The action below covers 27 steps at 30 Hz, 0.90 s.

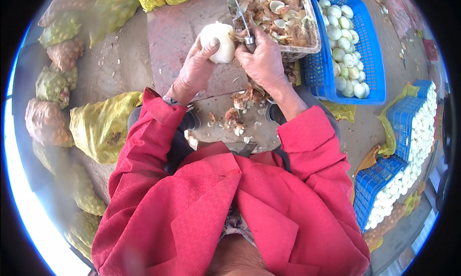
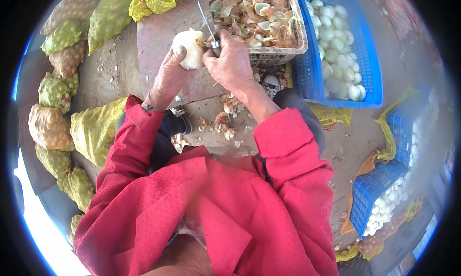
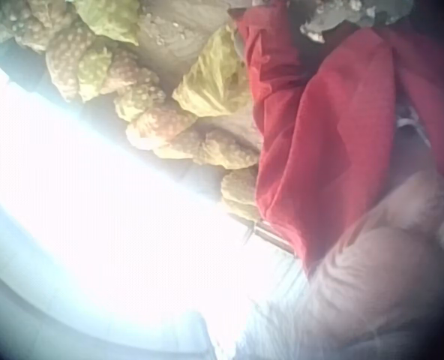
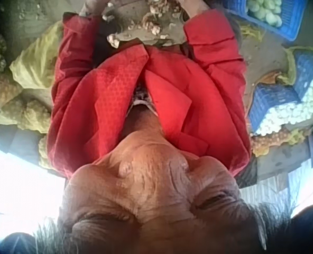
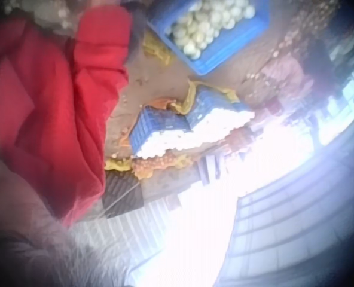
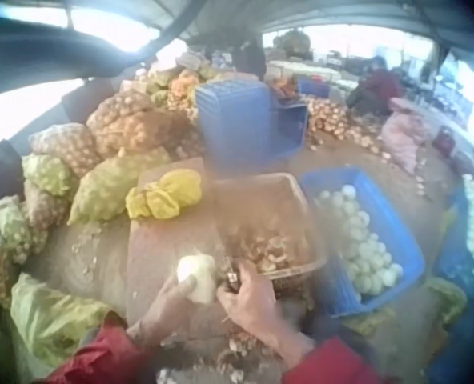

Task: The person sits on the floor and peels onions one by one using a small knife. They remove the outer layers and place the peeled onions into a blue basket while discarding the skins into a nearby container.

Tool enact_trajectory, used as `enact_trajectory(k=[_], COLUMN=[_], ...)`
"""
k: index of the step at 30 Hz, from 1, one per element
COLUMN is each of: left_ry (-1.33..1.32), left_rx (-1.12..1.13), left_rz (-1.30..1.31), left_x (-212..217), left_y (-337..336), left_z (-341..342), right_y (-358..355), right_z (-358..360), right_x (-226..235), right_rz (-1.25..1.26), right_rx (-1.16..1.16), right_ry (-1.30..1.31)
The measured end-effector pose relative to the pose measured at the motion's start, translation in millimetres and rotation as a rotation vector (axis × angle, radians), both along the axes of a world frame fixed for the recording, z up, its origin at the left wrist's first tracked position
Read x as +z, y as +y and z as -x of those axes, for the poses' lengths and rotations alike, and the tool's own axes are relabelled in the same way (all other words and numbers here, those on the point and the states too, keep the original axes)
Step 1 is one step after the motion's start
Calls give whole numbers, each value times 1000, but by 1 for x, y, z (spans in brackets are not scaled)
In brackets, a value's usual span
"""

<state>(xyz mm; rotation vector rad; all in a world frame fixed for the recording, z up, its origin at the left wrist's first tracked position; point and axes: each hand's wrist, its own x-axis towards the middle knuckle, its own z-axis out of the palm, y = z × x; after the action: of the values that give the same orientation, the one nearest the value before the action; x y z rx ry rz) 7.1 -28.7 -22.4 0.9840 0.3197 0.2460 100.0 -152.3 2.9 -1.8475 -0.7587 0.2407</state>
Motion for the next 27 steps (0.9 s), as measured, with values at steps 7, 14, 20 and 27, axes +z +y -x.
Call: enact_trajectory(k=[7, 14, 20, 27], left_ry=[108, 45, 1, -30], left_rx=[41, -76, 0, -58], left_rz=[256, 296, 284, 351], left_x=[10, -4, -5, -8], left_y=[2, 15, 6, 12], left_z=[1, 5, -1, 1], right_y=[-10, -8, -6, -10], right_z=[-19, -2, 1, -1], right_x=[-17, 1, -13, -2], right_rz=[80, -16, -105, -56], right_rx=[-55, 144, 191, 121], right_ry=[4, 4, 306, 179])
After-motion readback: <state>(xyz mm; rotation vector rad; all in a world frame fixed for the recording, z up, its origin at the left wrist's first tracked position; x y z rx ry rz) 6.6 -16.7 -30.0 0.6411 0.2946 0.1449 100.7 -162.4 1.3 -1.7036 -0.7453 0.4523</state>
